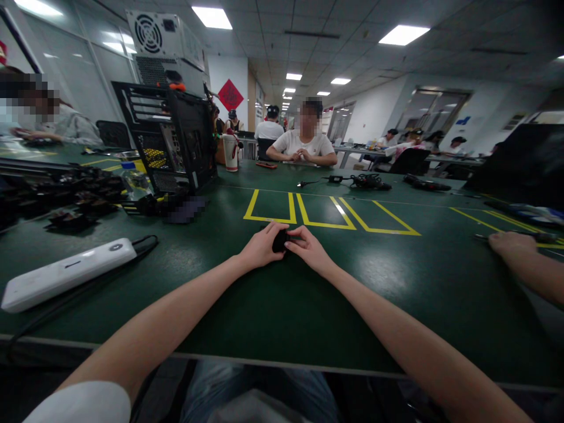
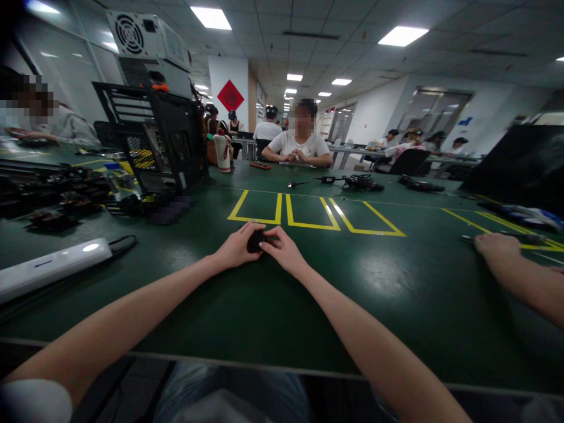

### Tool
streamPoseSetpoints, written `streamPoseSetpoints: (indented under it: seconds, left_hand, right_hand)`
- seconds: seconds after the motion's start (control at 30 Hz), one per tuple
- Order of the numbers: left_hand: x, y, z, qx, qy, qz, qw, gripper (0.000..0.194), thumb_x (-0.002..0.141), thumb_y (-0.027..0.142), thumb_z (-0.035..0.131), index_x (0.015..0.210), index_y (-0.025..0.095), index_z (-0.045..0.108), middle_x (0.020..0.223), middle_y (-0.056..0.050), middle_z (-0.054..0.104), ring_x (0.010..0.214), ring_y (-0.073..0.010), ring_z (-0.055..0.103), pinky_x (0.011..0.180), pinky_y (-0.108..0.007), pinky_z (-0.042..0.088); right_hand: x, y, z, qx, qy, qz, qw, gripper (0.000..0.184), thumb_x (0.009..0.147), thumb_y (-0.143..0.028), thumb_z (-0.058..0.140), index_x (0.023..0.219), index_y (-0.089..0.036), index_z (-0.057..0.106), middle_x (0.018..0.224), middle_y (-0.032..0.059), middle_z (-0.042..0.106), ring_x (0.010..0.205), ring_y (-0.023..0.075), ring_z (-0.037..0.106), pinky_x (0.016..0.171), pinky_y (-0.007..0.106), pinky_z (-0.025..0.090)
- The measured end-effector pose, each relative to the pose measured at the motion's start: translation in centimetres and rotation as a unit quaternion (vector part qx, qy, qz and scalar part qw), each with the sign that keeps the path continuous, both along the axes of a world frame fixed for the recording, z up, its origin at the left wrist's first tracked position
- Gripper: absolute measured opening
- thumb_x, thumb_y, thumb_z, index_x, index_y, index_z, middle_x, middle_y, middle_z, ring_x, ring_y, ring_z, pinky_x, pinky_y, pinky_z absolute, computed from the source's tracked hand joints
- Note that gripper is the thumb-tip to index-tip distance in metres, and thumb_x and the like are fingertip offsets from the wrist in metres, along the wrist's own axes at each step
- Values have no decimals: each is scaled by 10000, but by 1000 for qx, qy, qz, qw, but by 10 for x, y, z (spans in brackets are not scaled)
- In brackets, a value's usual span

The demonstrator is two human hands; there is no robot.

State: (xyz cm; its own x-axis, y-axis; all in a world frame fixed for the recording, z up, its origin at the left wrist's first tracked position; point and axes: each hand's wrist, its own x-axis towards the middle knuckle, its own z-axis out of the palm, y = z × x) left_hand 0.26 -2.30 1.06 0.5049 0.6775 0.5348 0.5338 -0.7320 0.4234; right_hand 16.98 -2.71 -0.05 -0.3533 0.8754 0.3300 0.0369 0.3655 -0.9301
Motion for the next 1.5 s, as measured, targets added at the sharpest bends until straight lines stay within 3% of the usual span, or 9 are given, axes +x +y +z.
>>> streamPoseSetpoints:
  seconds: [0.1,0.27,0.47,0.67,0.87,1.03,1.23,1.37,1.5]
  left_hand:
    - [0,0,0,1,4,2,1000,582,622,195,608,1141,248,350,1109,-41,440,994,-220,478,799,-383,435]
    - [0,1,0,-5,2,0,1000,593,614,184,613,1141,248,349,1114,-40,439,1009,-218,470,812,-383,431]
    - [1,1,-1,1,0,3,1000,588,611,180,613,1135,243,355,1113,-42,439,1012,-219,469,829,-385,418]
    - [1,2,-2,2,-1,3,1000,587,614,188,615,1137,243,353,1112,-41,438,1007,-221,471,822,-388,422]
    - [0,1,0,-6,-6,-6,1000,591,616,183,612,1138,251,343,1108,-37,436,1005,-213,470,808,-373,429]
    - [0,1,-1,-7,-4,-5,1000,590,613,182,612,1135,251,347,1105,-40,435,1000,-216,474,803,-380,428]
    - [0,2,-2,-1,0,-2,1000,594,619,195,610,1145,250,340,1114,-40,431,1010,-217,467,804,-375,429]
    - [1,1,-1,3,0,-2,1000,591,612,180,608,1137,248,345,1107,-35,436,1009,-213,468,820,-367,423]
    - [1,1,-1,3,5,2,1000,590,606,174,609,1131,245,350,1103,-35,441,1000,-217,474,817,-368,426]
  right_hand:
    - [-1,0,2,8,-7,-14,1000,188,699,-274,549,858,-209,472,920,2,523,845,134,560,785,325,470]
    - [1,0,4,15,-30,-36,999,275,694,-263,554,952,-206,482,991,27,522,962,156,512,857,346,427]
    - [0,1,-1,3,3,6,1000,301,640,-230,612,897,-214,456,982,6,510,943,147,535,857,334,430]
    - [-1,1,0,21,-20,-24,999,195,701,-267,551,865,-209,463,929,3,518,877,134,551,831,331,446]
    - [0,1,2,21,-46,-30,998,289,708,-244,543,982,-214,455,1016,27,504,973,152,511,884,352,412]
    - [0,-1,1,14,-20,5,1000,287,667,-228,588,919,-212,453,994,10,507,948,145,528,859,333,435]
    - [-1,0,0,22,-25,-14,999,197,711,-269,535,885,-212,462,933,3,516,879,132,549,808,317,460]
    - [0,3,-1,32,-37,-36,998,284,697,-246,548,966,-215,460,983,19,510,961,151,508,844,331,442]
    - [1,3,-1,17,-39,-13,999,303,684,-246,564,967,-202,464,1013,29,506,956,158,515,856,350,434]
